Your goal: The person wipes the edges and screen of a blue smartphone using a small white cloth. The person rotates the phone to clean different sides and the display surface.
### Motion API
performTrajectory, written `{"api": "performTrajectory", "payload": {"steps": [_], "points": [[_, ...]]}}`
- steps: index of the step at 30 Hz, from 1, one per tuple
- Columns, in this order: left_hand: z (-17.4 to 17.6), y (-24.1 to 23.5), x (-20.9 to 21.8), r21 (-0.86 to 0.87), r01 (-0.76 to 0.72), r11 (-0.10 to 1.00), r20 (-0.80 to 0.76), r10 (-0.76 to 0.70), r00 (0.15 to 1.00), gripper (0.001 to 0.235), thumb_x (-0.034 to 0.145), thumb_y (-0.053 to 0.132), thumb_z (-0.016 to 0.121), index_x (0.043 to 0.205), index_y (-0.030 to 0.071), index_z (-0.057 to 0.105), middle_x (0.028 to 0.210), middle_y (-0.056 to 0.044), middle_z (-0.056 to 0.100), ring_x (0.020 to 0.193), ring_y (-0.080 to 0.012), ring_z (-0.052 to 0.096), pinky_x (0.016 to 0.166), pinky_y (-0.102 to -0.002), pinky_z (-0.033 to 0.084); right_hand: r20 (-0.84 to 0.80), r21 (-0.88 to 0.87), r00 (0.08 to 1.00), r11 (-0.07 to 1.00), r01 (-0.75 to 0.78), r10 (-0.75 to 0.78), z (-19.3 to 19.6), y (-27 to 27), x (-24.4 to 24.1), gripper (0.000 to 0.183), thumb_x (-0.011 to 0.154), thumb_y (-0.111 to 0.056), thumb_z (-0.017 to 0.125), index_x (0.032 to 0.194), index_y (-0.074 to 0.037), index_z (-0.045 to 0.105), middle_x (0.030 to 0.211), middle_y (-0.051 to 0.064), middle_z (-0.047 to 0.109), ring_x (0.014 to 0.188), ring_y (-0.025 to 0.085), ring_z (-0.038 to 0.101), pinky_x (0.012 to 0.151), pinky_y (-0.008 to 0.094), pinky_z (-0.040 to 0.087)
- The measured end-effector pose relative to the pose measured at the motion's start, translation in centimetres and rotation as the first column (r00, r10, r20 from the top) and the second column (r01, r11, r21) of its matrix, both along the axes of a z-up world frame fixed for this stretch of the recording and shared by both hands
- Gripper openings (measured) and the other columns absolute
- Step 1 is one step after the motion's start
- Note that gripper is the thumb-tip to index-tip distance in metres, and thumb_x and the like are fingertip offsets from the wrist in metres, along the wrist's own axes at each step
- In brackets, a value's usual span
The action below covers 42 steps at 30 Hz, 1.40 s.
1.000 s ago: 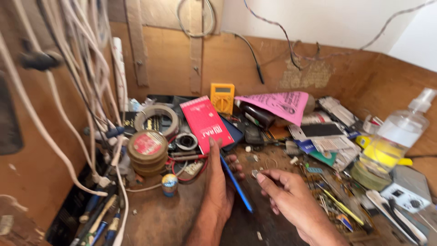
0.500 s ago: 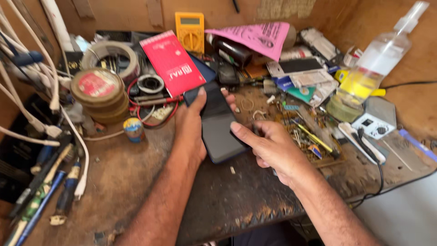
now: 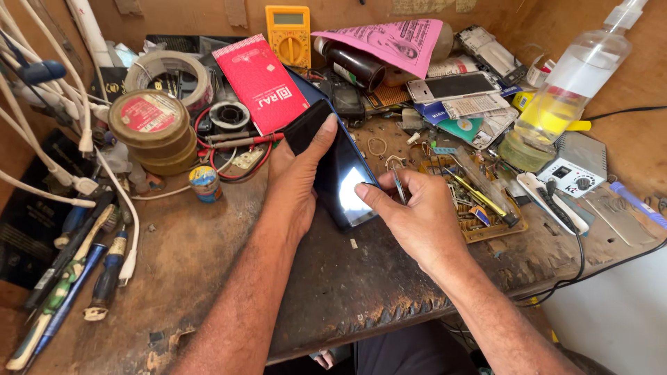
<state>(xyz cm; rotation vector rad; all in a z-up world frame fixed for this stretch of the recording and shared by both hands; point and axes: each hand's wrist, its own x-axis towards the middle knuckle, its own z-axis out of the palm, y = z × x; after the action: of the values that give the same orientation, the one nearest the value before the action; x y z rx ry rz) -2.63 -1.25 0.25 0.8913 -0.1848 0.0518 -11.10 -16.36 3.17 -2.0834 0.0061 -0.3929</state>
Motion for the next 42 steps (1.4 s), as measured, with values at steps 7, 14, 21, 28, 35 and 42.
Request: {"api": "performTrajectory", "payload": {"steps": [7, 14, 21, 28, 35, 42], "points": [[0.5, 0.1, -0.4, -0.056, 0.028, 0.998, -0.008, -0.029, 1.000, 0.043, 0.085, 0.027, 0.083, 0.119, 0.008, 0.066, 0.110, 0.000, 0.070, 0.102, -0.0136, 0.065, 0.089, -0.033, 0.054, 0.120, -0.186, 0.991, 0.979, 0.082, -0.061, 1.0, 0.6, -0.4, 0.025, 0.081, -0.023, 0.085, 0.087, -0.001, 0.076, 0.065, 0.004, 0.072, 0.051, 0.006, 0.053, 0.046, 0.027, 0.041], [2.0, 0.0, -1.7, 0.004, 0.050, 0.999, -0.131, -0.049, 0.990, 0.062, 0.078, 0.024, 0.082, 0.131, 0.011, 0.052, 0.118, -0.006, 0.069, 0.102, -0.0198, 0.070, 0.080, -0.042, 0.060, 0.347, -0.288, 0.937, 0.946, 0.149, -0.042, 0.8, 1.7, 0.1, 0.028, 0.082, -0.021, 0.086, 0.080, 0.002, 0.070, 0.069, 0.007, 0.067, 0.052, 0.012, 0.055, 0.047, 0.032, 0.041], [2.4, 0.2, -1.7, -0.073, -0.106, 0.992, 0.069, 0.111, 0.991, 0.064, 0.078, 0.016, 0.082, 0.134, 0.006, 0.053, 0.123, -0.006, 0.066, 0.112, -0.0170, 0.066, 0.096, -0.036, 0.056, 0.233, -0.155, 0.971, 0.988, -0.008, 0.045, 1.4, 1.2, -0.1, 0.033, 0.091, -0.035, 0.076, 0.091, -0.002, 0.076, 0.073, 0.001, 0.076, 0.063, 0.005, 0.065, 0.058, 0.025, 0.051], [2.0, 0.1, -1.2, -0.050, -0.076, 0.996, -0.003, 0.076, 0.997, 0.059, 0.078, 0.017, 0.082, 0.130, 0.006, 0.057, 0.120, -0.007, 0.068, 0.110, -0.0180, 0.066, 0.096, -0.036, 0.054, -0.045, -0.070, 0.998, 0.997, -0.040, 0.037, 1.1, 0.5, 0.0, 0.035, 0.087, -0.037, 0.078, 0.090, -0.003, 0.079, 0.069, 0.002, 0.074, 0.062, 0.007, 0.060, 0.058, 0.027, 0.050], [1.5, 0.0, -0.9, -0.071, -0.081, 0.994, 0.051, 0.084, 0.995, 0.057, 0.078, 0.018, 0.082, 0.129, 0.007, 0.058, 0.118, -0.005, 0.069, 0.108, -0.0162, 0.067, 0.096, -0.034, 0.054, -0.004, -0.032, 0.995, 0.995, -0.097, 0.097, 0.3, -0.1, 0.5, 0.028, 0.086, -0.030, 0.078, 0.094, -0.004, 0.080, 0.073, 0.000, 0.076, 0.065, 0.004, 0.062, 0.060, 0.025, 0.051], [1.7, 0.1, -1.4, -0.030, -0.139, 0.990, 0.033, 0.140, 0.990, 0.057, 0.081, 0.021, 0.083, 0.129, 0.002, 0.061, 0.115, -0.007, 0.067, 0.102, -0.0184, 0.064, 0.090, -0.035, 0.054, 0.028, -0.076, 0.993, 0.991, -0.111, 0.114, 0.8, 0.1, 0.8, 0.024, 0.085, -0.025, 0.079, 0.093, -0.002, 0.082, 0.067, -0.001, 0.072, 0.059, 0.005, 0.054, 0.053, 0.026, 0.044]]}}
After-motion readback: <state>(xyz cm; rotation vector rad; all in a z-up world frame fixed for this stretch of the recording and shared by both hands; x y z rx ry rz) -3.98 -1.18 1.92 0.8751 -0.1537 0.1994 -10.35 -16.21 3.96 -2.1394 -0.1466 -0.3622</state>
